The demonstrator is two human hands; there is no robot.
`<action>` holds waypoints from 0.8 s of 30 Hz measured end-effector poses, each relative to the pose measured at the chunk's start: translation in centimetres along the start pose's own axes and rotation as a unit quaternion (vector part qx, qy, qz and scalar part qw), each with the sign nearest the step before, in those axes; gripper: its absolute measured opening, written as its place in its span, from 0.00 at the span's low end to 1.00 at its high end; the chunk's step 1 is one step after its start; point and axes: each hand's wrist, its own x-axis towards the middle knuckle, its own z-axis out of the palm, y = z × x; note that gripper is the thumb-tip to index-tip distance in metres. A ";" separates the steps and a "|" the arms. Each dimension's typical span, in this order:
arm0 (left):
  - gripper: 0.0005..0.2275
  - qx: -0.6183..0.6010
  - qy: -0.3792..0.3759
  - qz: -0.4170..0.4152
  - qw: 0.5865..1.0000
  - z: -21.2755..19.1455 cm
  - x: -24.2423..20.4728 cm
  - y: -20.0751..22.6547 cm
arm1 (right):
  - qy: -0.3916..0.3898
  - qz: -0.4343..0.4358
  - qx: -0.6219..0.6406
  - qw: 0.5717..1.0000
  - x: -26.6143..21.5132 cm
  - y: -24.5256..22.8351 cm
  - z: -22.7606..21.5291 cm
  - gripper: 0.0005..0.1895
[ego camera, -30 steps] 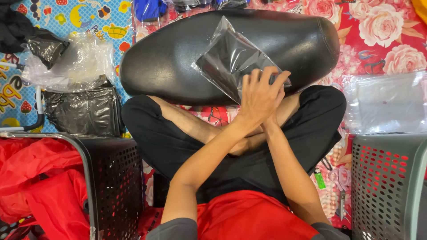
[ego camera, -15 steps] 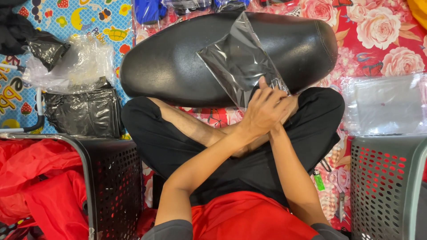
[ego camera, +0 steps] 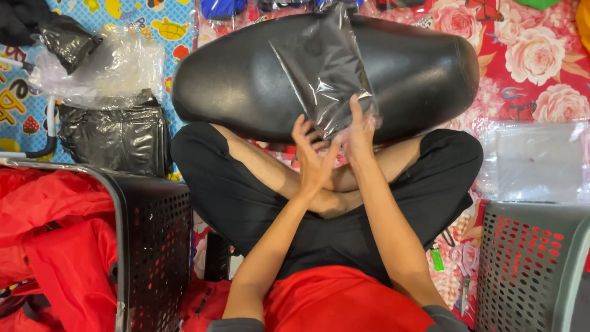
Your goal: Folding a fabric seat cover and packing it into a plastic sleeve.
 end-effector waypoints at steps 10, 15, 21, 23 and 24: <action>0.29 -0.013 0.032 -0.180 0.983 0.8 0.6 -5.5 | 0.089 -0.021 -0.115 0.989 1.1 5.1 -2.6 0.29; 0.20 0.061 0.055 -0.188 0.979 0.7 1.4 -4.2 | 0.084 0.051 0.049 0.994 -2.4 1.3 0.0 0.22; 0.31 -0.069 0.019 -0.218 0.973 0.5 2.0 -1.9 | 0.043 0.059 0.018 0.997 -2.9 0.4 -1.2 0.20; 0.30 -0.101 0.017 -0.229 0.968 0.5 1.9 -1.6 | 0.065 0.003 0.003 0.998 -3.2 0.9 -1.6 0.18; 0.30 -0.103 0.017 -0.230 0.968 0.9 1.5 -2.4 | 0.065 0.002 0.001 0.998 -3.0 1.5 -1.9 0.18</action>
